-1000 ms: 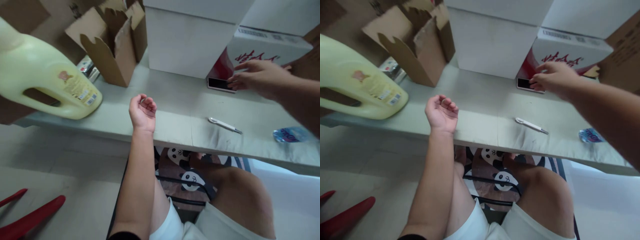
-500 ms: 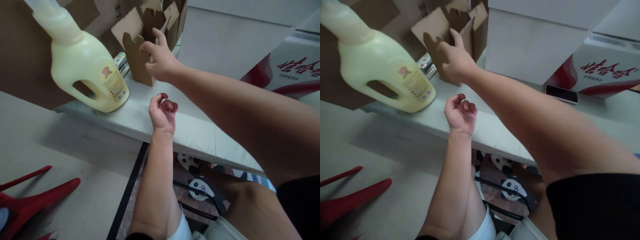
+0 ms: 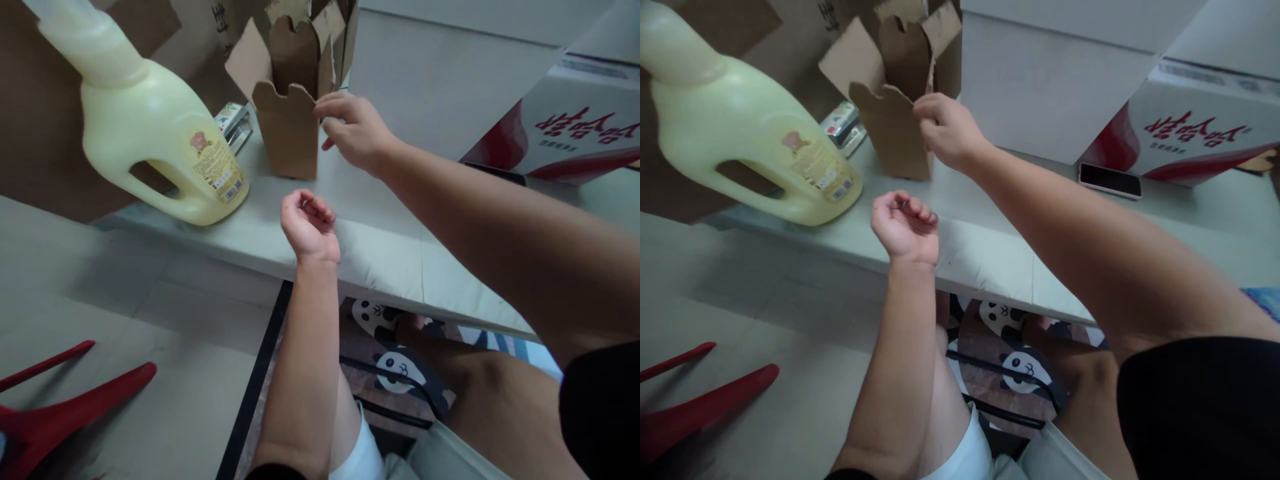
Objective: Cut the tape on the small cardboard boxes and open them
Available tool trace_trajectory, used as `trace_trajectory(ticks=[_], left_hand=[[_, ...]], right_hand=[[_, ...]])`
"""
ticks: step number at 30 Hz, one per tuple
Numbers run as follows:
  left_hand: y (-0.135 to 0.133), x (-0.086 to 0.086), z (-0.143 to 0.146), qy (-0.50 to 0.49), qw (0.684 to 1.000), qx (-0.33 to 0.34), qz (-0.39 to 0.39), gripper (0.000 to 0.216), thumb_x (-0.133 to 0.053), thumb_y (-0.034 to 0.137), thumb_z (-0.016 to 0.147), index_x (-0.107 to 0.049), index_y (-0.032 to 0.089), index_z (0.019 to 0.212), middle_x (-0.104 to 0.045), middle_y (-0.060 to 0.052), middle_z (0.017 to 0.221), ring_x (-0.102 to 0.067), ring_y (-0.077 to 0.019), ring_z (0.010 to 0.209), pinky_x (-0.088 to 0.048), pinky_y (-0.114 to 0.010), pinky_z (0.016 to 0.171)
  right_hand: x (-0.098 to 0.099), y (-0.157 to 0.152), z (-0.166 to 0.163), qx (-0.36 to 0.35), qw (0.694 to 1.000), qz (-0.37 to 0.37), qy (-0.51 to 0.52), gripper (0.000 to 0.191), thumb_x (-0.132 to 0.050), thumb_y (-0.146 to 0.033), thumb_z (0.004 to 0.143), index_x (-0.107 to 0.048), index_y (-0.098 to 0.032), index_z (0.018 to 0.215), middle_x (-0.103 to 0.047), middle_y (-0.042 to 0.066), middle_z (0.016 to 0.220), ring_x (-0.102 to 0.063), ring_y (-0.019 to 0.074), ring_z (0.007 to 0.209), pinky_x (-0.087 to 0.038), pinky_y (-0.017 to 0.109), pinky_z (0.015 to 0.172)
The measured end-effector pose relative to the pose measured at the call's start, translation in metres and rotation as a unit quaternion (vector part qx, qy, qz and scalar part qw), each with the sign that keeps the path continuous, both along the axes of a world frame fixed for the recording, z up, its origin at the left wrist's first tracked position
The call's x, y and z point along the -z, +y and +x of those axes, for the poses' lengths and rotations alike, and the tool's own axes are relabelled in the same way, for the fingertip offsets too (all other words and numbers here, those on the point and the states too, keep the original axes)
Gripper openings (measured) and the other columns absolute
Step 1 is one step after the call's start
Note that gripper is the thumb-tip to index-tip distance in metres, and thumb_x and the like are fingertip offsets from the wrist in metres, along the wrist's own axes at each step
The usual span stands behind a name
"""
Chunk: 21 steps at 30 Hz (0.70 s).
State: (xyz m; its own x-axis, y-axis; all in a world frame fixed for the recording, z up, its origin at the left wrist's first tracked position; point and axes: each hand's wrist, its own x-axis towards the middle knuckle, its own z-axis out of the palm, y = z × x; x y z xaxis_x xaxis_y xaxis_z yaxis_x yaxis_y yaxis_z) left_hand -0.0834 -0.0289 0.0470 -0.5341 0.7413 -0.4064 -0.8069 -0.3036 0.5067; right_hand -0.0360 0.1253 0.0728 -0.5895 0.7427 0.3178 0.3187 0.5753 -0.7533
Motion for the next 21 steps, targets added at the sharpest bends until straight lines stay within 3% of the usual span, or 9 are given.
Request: trace_trajectory(ticks=[3, 5, 7, 9, 13, 15, 18, 21], left_hand=[[-0.002, -0.001, -0.005, 0.034, 0.992, -0.12, -0.013, 0.037, -0.031, 0.032, 0.097, -0.041, 0.02, 0.064, -0.032, 0.005, 0.046, -0.031, -0.0076, 0.041, -0.025, -0.022, 0.046], [-0.003, 0.001, -0.009, 0.061, 0.984, -0.166, -0.022, 0.036, -0.031, 0.031, 0.097, -0.037, 0.02, 0.063, -0.03, 0.005, 0.049, -0.029, -0.0081, 0.043, -0.025, -0.022, 0.048], [-0.002, 0.004, -0.01, 0.109, 0.979, -0.171, -0.034, 0.032, -0.037, 0.026, 0.095, -0.037, 0.02, 0.064, -0.032, 0.004, 0.054, -0.032, -0.0085, 0.047, -0.027, -0.023, 0.05], [0.001, 0.011, -0.007, 0.18, 0.973, -0.137, -0.047, 0.025, -0.046, 0.023, 0.092, -0.042, 0.02, 0.067, -0.042, 0.003, 0.062, -0.041, -0.0089, 0.055, -0.032, -0.022, 0.055], [0.012, 0.025, 0.009, 0.277, 0.959, -0.049, -0.037, 0.007, -0.058, 0.029, 0.09, -0.056, 0.022, 0.089, -0.059, -0.001, 0.087, -0.058, -0.0132, 0.079, -0.044, -0.024, 0.069], [0.016, 0.027, 0.018, 0.29, 0.957, -0.015, -0.01, 0.015, -0.055, 0.037, 0.094, -0.056, 0.023, 0.095, -0.062, -0.003, 0.094, -0.062, -0.0165, 0.089, -0.048, -0.026, 0.078], [0.02, 0.024, 0.032, 0.321, 0.947, 0.017, 0.016, 0.035, -0.039, 0.051, 0.101, -0.057, 0.022, 0.092, -0.066, -0.006, 0.097, -0.064, -0.0202, 0.102, -0.051, -0.03, 0.087], [0.018, 0.021, 0.047, 0.378, 0.924, 0.033, 0.042, 0.05, -0.031, 0.062, 0.1, -0.06, 0.023, 0.088, -0.069, -0.007, 0.097, -0.064, -0.0225, 0.109, -0.052, -0.034, 0.094]], right_hand=[[0.01, -0.038, 0.069, 0.009, 0.994, -0.029, 0.105, 0.012, -0.063, -0.024, 0.09, -0.075, -0.025, 0.093, -0.07, 0.0, 0.123, -0.069, 0.0105, 0.071, -0.061, 0.026, 0.065], [0.017, -0.074, 0.124, 0.041, 0.981, -0.029, 0.188, 0.015, -0.066, -0.03, 0.088, -0.079, -0.029, 0.095, -0.073, 0.001, 0.115, -0.064, 0.0086, 0.061, -0.056, 0.026, 0.055], [0.027, -0.11, 0.173, 0.132, 0.957, -0.023, 0.259, 0.014, -0.07, -0.027, 0.082, -0.082, -0.03, 0.089, -0.075, 0.003, 0.1, -0.063, 0.0102, 0.061, -0.047, 0.026, 0.048], [0.039, -0.139, 0.207, 0.214, 0.927, 0.012, 0.307, 0.015, -0.07, -0.028, 0.077, -0.083, -0.031, 0.083, -0.073, 0.006, 0.09, -0.063, 0.0153, 0.066, -0.041, 0.028, 0.045], [0.068, -0.172, 0.231, 0.282, 0.91, 0.042, 0.301, 0.037, -0.072, -0.044, 0.075, -0.077, -0.039, 0.111, -0.068, 0.001, 0.096, -0.064, 0.0192, 0.084, -0.051, 0.037, 0.075], [0.08, -0.178, 0.235, 0.284, 0.911, 0.049, 0.296, 0.047, -0.074, -0.052, 0.072, -0.073, -0.04, 0.118, -0.069, 0.001, 0.1, -0.062, 0.0215, 0.088, -0.05, 0.041, 0.085], [0.09, -0.18, 0.245, 0.28, 0.915, 0.057, 0.284, 0.054, -0.072, -0.054, 0.075, -0.067, -0.043, 0.127, -0.07, 0.002, 0.108, -0.062, 0.0238, 0.09, -0.051, 0.044, 0.087], [0.097, -0.182, 0.26, 0.267, 0.933, 0.059, 0.233, 0.069, -0.071, -0.053, 0.078, -0.05, -0.052, 0.144, -0.063, 0.0, 0.136, -0.062, 0.0278, 0.114, -0.049, 0.047, 0.1]])
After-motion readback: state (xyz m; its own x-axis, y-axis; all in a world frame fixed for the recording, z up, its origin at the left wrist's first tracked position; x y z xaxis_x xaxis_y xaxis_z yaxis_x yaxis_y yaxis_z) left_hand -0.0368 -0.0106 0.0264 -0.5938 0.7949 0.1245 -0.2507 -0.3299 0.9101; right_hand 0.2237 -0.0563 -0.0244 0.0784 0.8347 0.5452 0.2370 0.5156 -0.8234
